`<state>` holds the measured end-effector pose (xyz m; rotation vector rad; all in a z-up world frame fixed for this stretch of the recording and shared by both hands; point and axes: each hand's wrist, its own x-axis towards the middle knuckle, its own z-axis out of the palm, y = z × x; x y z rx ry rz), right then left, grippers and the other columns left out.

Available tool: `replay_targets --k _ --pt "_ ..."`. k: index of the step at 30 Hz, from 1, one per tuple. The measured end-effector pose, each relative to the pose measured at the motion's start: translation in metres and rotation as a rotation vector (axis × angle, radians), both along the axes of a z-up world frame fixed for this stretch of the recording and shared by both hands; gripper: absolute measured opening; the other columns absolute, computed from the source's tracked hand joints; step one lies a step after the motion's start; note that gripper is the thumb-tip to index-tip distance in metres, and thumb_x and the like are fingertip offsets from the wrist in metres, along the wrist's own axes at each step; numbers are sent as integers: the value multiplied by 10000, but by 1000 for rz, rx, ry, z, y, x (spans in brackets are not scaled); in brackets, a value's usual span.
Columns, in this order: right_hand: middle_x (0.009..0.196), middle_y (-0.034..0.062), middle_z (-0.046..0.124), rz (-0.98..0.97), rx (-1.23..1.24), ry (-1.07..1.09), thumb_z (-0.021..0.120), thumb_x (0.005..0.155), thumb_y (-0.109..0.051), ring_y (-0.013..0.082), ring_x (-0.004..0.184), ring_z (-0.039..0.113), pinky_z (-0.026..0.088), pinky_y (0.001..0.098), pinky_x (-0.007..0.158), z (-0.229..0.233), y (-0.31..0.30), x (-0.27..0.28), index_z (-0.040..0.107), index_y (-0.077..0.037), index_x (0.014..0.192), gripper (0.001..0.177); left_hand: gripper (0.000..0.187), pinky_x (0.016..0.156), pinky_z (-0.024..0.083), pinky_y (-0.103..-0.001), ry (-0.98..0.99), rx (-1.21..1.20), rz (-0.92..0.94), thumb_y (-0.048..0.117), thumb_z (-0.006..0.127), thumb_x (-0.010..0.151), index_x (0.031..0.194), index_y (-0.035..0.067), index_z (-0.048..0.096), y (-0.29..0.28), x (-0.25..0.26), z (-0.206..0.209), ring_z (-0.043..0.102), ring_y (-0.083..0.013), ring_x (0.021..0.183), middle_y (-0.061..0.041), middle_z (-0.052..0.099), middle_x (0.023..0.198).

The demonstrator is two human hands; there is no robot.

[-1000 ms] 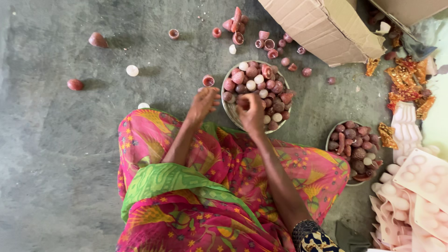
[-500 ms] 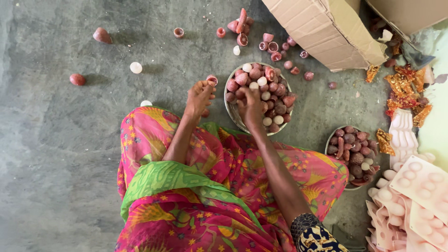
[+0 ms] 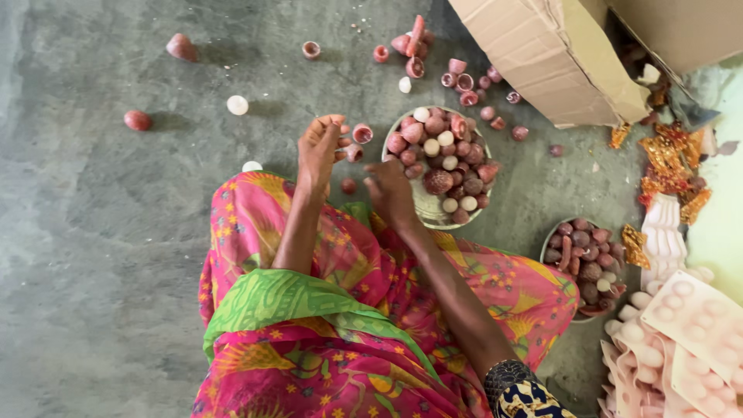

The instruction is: The person sits on the floor and repeatedly picks small white cylindrical pieces and reddish-brown conical shells from a metal plate. They insert the white pieces into the shells and place the assembled items back on the plate. A second plate with similar items and stacks of pink plastic trays are visible nearby.

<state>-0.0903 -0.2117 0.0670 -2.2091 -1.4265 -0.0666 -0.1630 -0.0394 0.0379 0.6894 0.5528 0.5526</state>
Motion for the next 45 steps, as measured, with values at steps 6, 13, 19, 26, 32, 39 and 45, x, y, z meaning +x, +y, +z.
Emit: replay_targets --k 6,13,19,26,32,39,45 --pt "981 175 588 66 -144 123 756 797 -116 368 904 611 513 457 779 -27 27 -26 626 -47 1042 285 250 711 505 -227 -25 -129 59 328 619 1033 1193 143 667 24 -25 2 654 -54 830 40 696 1015" --pt "957 156 581 -144 8 46 699 830 -83 347 839 615 517 482 721 -18 38 1 609 -43 1134 320 245 701 512 -247 -103 -193 108 308 647 1014 1188 137 670 44 -21 -12 662 -78 815 32 693 992" --pt "1138 251 587 -102 -71 -165 669 793 -90 415 909 632 532 508 695 -39 65 10 590 -35 1215 433 270 685 517 -276 -121 -225 61 314 679 987 1192 138 680 47 -4 -33 666 -107 816 7 698 988" --pt "1030 168 565 -127 -188 -52 705 795 -110 406 901 621 525 520 715 -27 29 -2 553 -54 1028 284 249 675 524 -281 9 -231 54 324 645 990 1172 157 675 52 -15 -41 668 -117 805 12 694 971" --pt "1136 183 551 -88 -259 -3 708 767 -66 383 941 643 553 495 720 -6 -5 2 628 -142 1029 285 218 707 530 -274 35 -165 22 293 623 1022 1170 140 670 40 -27 -31 667 -115 835 11 689 984" --pt "1144 229 539 -93 -337 -34 753 709 -67 419 985 627 568 508 691 -8 -9 -5 628 -76 1068 380 204 692 526 -262 98 -140 3 300 624 1017 1151 151 662 39 -36 -22 665 -109 819 24 682 972" --pt "1099 104 674 -166 -13 129 726 845 -42 218 905 693 613 320 699 4 -39 17 633 -90 1125 298 201 686 522 -259 121 -128 6 285 621 1023 1157 141 663 42 -34 -29 665 -104 807 24 686 963"
